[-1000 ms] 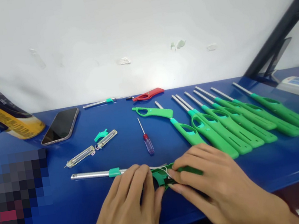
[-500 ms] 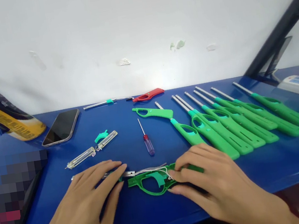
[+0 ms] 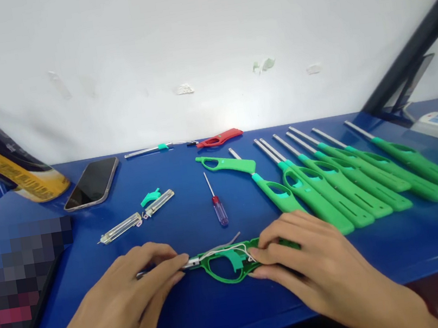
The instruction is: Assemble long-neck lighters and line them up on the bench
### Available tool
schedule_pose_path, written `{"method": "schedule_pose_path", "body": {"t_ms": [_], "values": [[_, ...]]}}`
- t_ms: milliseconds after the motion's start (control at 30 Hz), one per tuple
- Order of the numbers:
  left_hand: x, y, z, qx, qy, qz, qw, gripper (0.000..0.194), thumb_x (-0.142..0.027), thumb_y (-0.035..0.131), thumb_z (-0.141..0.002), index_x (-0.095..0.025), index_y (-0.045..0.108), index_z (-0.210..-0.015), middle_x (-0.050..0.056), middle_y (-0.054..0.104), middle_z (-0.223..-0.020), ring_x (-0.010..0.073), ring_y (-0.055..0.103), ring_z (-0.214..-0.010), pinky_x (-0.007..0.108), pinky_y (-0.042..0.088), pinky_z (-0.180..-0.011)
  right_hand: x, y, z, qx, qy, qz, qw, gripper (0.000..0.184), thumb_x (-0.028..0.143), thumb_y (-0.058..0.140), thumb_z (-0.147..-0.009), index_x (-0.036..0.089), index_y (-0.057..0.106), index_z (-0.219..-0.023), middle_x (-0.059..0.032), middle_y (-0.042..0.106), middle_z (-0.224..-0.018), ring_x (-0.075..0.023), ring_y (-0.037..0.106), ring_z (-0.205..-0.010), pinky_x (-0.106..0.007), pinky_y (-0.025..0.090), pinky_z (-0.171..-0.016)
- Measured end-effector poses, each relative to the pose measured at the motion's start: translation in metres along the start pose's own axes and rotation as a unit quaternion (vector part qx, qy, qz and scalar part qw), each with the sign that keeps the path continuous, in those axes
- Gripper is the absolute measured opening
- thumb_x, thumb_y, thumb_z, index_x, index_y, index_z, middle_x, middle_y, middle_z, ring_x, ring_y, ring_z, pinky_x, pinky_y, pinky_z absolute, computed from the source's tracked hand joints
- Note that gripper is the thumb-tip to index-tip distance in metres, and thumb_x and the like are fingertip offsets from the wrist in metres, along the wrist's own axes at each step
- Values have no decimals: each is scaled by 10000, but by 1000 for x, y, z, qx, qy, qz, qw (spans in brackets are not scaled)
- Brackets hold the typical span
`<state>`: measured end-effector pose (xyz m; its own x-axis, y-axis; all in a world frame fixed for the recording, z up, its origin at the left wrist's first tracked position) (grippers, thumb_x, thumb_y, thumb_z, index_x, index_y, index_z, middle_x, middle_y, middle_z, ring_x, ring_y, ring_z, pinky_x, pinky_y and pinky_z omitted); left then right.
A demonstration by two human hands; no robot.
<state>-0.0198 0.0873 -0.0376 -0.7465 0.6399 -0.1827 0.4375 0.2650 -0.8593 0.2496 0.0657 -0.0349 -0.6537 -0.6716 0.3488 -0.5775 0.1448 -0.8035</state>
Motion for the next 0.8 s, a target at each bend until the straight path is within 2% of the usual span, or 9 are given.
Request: {"method": "schedule_pose_path", "body": {"t_ms": [167,300,400,500,567,633,733,800], "values": [[-4,6,5,3,14,-26,1000,387,-240,409,-1070,-365,763,-1160,-9,771,-1140,179,776,-888,264,604,-722,0,1,0,8,4,-5,1000,61,261,690,-1060,230,739,-1077,1,731,-993,-187,618,-869,-374,451,-804],[-6,8,9,-17,16,-42,999,440,-238,366,-1071,-367,777,-1161,11,777,-1114,205,777,-853,288,600,-634,0,1,0,4,-2,-5,1000,67,250,684,-1062,224,741,-1087,-6,733,-998,-188,618,-872,-376,454,-805],[-5,7,9,15,-4,-28,999,400,-285,394,-1105,-372,770,-1210,13,758,-1169,194,775,-922,263,598,-634,0,0,0,2,-4,-4,1000,63,240,685,-1060,222,742,-1080,-8,734,-994,-189,623,-866,-379,455,-802],[-5,6,9,66,-26,-18,997,330,-354,466,-1121,-378,725,-1324,15,711,-1286,198,747,-1069,252,611,-708,0,0,0,-2,-6,-4,1000,54,234,696,-1051,219,741,-1077,-7,737,-988,-194,630,-862,-380,456,-803],[-7,5,9,70,-23,-20,997,316,-372,488,-1120,-364,714,-1340,24,690,-1311,216,722,-1130,294,626,-832,0,0,-1,-10,-10,-2,1000,56,239,706,-1046,219,743,-1082,-5,744,-978,-196,644,-870,-380,455,-814],[-10,4,8,64,-20,-22,998,300,-366,485,-1125,-346,730,-1297,29,694,-1278,220,717,-1116,338,621,-909,2,0,-2,-20,-22,5,1000,62,242,702,-1051,219,748,-1083,4,756,-966,-188,669,-872,-381,456,-866],[-16,5,3,42,-21,-25,999,304,-358,463,-1134,-322,748,-1234,29,721,-1203,217,729,-1056,358,617,-895,6,-3,-3,-57,-39,25,997,65,256,708,-1054,212,754,-1069,31,782,-936,-154,710,-825,-395,418,-1050],[-18,3,-2,9,-15,-35,999,305,-346,465,-1128,-301,745,-1243,39,736,-1182,237,729,-1053,386,612,-892,9,-9,-3,-96,-42,41,994,71,271,741,-1035,206,756,-1058,36,799,-928,-147,731,-805,-408,379,-1136]]}}
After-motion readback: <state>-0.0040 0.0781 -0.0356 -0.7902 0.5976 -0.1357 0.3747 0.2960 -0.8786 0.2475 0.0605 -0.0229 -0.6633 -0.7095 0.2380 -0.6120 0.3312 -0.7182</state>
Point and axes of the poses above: each hand's wrist, its own z-axis away from the middle knuckle, its own y-axis out of the palm, x = y × z, the point moved 4 cm from there along -z, towards the middle knuckle
